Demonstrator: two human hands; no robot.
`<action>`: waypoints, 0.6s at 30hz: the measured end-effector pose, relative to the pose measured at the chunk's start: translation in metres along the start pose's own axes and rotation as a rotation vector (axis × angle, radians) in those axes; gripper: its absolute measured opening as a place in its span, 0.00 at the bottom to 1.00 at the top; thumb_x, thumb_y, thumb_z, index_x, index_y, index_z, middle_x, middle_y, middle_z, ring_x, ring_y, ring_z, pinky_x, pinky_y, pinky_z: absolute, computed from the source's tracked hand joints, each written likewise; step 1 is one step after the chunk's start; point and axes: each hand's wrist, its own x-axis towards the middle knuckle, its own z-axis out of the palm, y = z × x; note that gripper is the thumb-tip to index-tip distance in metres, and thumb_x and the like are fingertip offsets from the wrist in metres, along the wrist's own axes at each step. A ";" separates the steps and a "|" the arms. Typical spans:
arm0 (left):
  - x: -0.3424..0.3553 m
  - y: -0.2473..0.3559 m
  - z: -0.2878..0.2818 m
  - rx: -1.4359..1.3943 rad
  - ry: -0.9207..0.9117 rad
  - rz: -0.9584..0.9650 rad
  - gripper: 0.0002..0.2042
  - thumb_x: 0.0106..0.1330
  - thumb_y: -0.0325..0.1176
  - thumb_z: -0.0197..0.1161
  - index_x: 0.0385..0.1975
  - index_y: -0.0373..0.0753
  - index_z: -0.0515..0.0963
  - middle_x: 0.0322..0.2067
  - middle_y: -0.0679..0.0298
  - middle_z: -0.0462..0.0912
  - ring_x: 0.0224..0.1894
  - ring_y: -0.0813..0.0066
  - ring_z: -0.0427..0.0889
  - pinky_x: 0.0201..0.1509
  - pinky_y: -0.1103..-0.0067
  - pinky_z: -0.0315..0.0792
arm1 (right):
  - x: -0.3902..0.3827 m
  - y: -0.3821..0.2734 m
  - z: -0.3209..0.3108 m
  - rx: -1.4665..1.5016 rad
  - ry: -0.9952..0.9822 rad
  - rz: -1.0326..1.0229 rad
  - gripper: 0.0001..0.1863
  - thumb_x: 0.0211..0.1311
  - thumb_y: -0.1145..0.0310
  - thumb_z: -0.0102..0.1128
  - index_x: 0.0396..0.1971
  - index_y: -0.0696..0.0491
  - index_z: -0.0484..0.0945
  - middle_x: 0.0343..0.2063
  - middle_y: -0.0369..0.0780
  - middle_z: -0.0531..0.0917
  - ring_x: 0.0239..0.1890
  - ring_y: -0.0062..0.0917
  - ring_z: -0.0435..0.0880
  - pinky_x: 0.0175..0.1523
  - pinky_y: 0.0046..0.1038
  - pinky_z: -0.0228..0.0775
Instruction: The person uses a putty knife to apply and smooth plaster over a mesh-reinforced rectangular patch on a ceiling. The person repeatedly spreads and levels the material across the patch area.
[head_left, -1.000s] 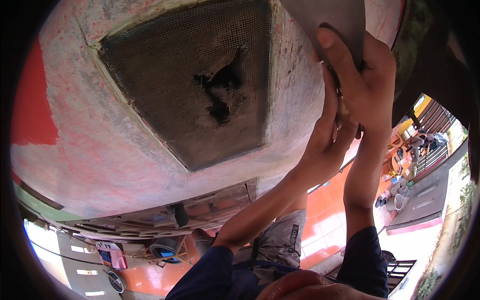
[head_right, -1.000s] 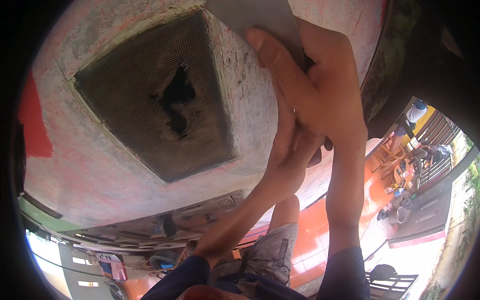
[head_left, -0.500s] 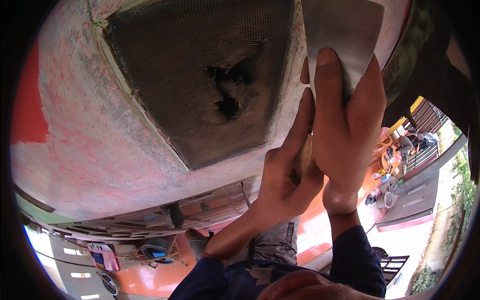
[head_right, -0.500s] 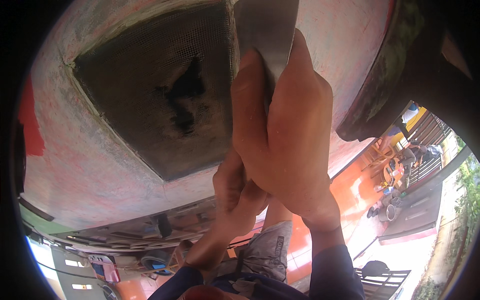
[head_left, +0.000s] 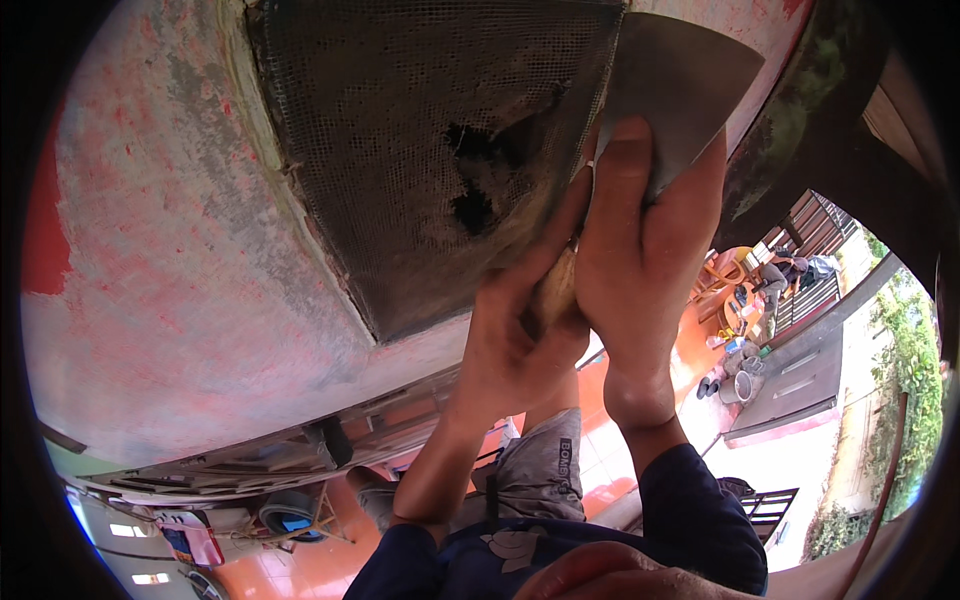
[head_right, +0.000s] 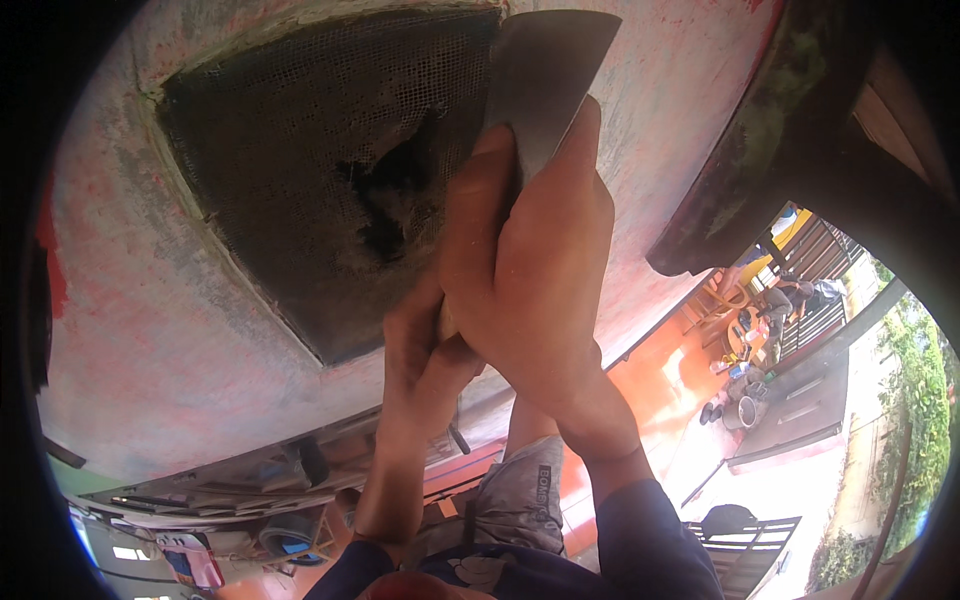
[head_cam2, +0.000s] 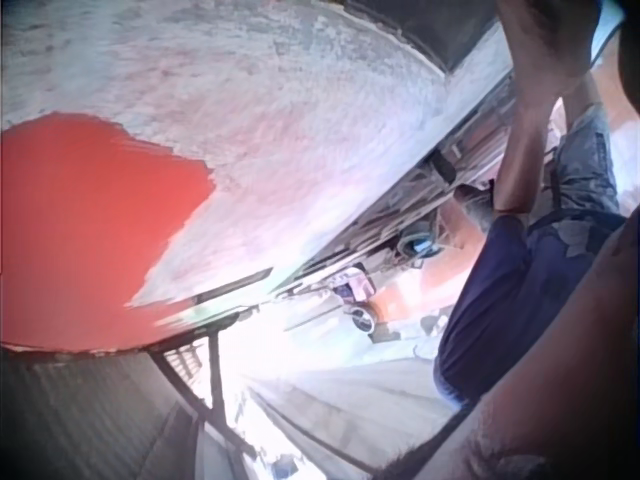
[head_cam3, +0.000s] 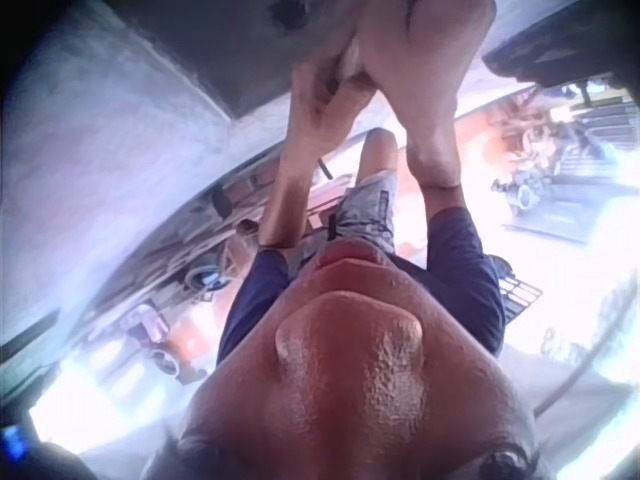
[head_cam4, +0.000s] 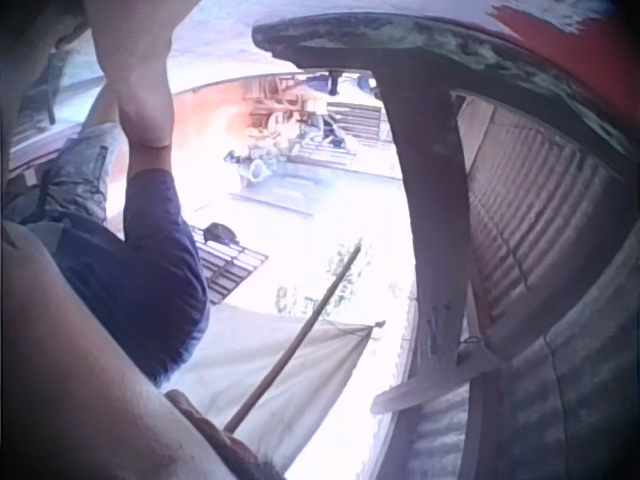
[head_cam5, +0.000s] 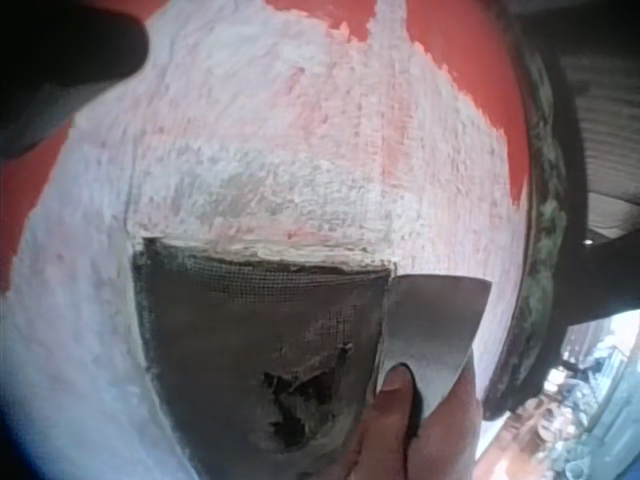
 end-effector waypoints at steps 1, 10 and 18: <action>0.001 0.000 -0.001 -0.004 0.000 0.000 0.41 0.46 0.26 0.51 0.70 0.29 0.61 0.66 0.41 0.68 0.74 0.55 0.58 0.76 0.71 0.45 | 0.000 0.000 0.000 -0.013 0.000 0.005 0.07 0.67 0.81 0.48 0.43 0.64 0.63 0.15 0.40 0.72 0.14 0.28 0.71 0.20 0.30 0.58; 0.005 0.004 -0.008 -0.002 -0.028 0.024 0.40 0.47 0.24 0.52 0.69 0.29 0.62 0.62 0.45 0.71 0.69 0.62 0.62 0.71 0.75 0.51 | -0.005 -0.014 0.009 -0.113 0.065 0.145 0.12 0.74 0.72 0.48 0.51 0.61 0.67 0.32 0.40 0.77 0.32 0.24 0.75 0.39 0.28 0.68; 0.003 0.015 -0.015 0.035 -0.039 0.039 0.39 0.49 0.23 0.52 0.69 0.29 0.63 0.58 0.48 0.75 0.63 0.68 0.68 0.65 0.78 0.58 | -0.001 -0.022 0.011 -0.154 0.076 0.187 0.13 0.75 0.70 0.48 0.52 0.60 0.68 0.37 0.42 0.78 0.38 0.25 0.76 0.47 0.27 0.69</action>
